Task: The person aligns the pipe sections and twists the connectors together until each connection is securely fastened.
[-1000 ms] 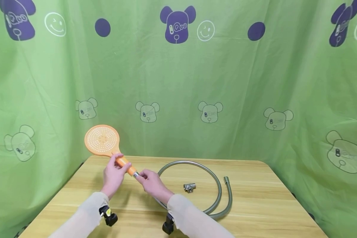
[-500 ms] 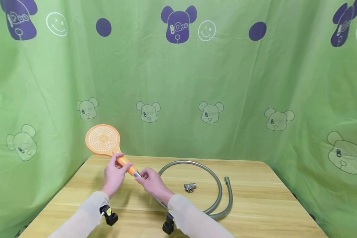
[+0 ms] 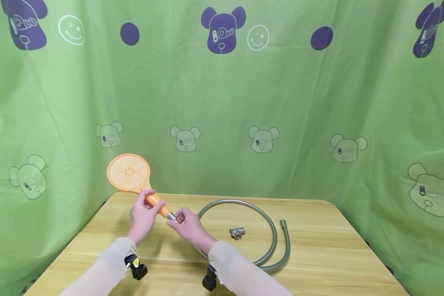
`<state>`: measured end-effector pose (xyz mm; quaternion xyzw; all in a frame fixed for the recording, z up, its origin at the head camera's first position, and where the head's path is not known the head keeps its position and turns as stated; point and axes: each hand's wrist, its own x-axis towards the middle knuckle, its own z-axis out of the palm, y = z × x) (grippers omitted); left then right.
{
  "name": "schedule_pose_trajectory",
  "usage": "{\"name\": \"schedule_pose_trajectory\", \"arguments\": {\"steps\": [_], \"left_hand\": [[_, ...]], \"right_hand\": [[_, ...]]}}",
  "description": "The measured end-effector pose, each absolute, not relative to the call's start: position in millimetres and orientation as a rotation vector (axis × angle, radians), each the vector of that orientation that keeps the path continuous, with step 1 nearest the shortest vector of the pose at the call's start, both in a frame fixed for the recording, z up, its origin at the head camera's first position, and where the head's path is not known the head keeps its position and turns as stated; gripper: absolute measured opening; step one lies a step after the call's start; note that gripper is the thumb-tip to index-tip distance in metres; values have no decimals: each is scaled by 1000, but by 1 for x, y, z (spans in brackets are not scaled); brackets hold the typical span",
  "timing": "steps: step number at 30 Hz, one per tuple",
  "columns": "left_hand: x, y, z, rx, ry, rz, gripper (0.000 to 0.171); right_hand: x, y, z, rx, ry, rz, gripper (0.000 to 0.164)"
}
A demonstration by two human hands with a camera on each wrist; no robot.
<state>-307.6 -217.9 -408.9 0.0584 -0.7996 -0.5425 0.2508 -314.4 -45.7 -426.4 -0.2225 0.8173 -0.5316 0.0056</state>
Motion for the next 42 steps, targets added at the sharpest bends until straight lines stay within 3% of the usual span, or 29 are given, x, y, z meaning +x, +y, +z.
{"name": "schedule_pose_trajectory", "arguments": {"steps": [5,13,29,42], "left_hand": [[-308,-217,-408,157,-2170,-1498,51],[-308,-219,-409,153,-2162,-1476,49],[-309,-219,-409,161,-2159,-1477,49],[-309,-218,-408,167,-2156,-1487,49]], "right_hand": [[-315,-48,-425,-711,2598,-1625,15],[-313,-51,-422,-672,2625,-1590,27],[-314,-50,-425,-745,2630,-1611,15],[-314,-50,-426,-745,2674,-1638,19]]}}
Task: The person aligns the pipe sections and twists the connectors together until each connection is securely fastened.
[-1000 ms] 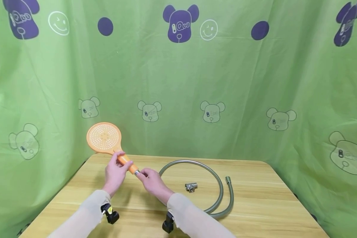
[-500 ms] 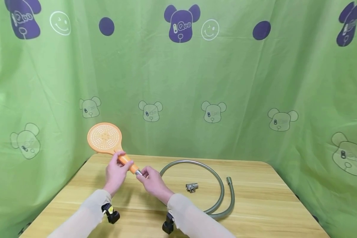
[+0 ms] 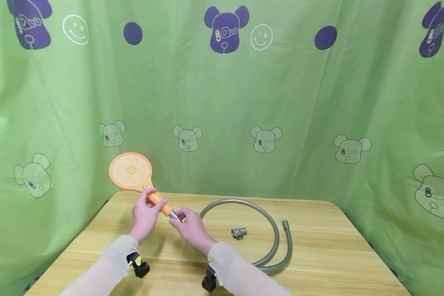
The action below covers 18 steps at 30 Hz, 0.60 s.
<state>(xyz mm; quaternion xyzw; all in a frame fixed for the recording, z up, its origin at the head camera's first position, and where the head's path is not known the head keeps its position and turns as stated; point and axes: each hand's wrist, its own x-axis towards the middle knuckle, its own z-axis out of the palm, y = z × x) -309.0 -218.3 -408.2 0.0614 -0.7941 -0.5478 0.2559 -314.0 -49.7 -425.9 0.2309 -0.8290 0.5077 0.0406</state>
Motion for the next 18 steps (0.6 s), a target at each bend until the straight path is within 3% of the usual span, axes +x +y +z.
{"name": "schedule_pose_trajectory", "arguments": {"steps": [18], "left_hand": [[-311,-219,-411,168,-2161,-1478,49]], "right_hand": [[-315,-52,-424,674,-2591,1535,17]]}}
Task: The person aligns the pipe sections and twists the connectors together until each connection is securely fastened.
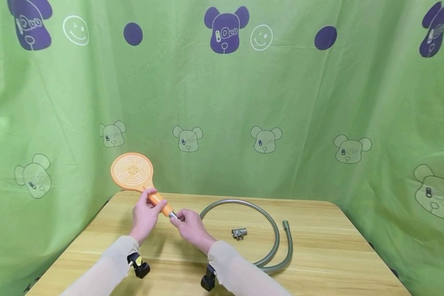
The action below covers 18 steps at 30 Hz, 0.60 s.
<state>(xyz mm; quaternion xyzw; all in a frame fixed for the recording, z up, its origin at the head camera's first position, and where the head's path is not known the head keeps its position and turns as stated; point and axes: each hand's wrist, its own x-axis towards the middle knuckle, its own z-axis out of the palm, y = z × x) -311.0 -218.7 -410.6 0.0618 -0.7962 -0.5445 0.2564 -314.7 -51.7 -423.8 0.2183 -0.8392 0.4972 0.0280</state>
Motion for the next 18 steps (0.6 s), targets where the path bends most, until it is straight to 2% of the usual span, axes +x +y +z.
{"name": "schedule_pose_trajectory", "arguments": {"steps": [18], "left_hand": [[-310,-221,-410,173,-2136,-1544,49]], "right_hand": [[-317,-52,-423,684,-2588,1627,17]]}}
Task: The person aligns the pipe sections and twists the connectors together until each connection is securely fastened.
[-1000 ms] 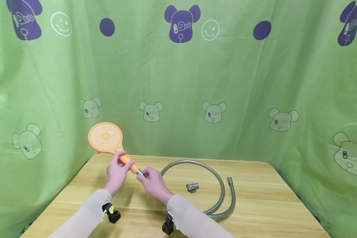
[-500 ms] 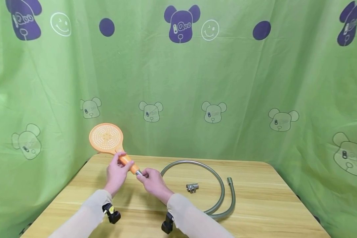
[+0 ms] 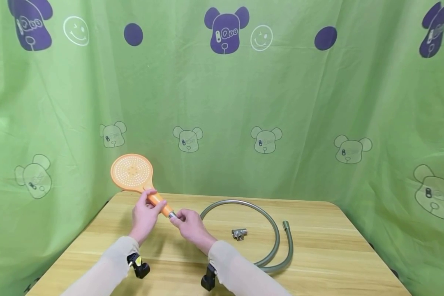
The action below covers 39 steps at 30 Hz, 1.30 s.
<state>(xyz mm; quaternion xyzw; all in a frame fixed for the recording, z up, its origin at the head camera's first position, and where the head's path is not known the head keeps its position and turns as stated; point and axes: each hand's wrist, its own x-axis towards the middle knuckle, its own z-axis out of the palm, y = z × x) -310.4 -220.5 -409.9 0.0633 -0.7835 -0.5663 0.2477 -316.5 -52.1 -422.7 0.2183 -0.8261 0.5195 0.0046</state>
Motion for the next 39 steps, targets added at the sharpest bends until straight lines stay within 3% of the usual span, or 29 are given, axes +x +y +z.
{"name": "schedule_pose_trajectory", "arguments": {"steps": [18,39], "left_hand": [[-312,-223,-414,137,-2135,-1619,51],[-312,-226,-420,205,-2206,-1523,57]], "right_hand": [[-316,-51,-425,684,-2620,1748,18],[-324,-35,-428,660,-2669,1526,35]]}}
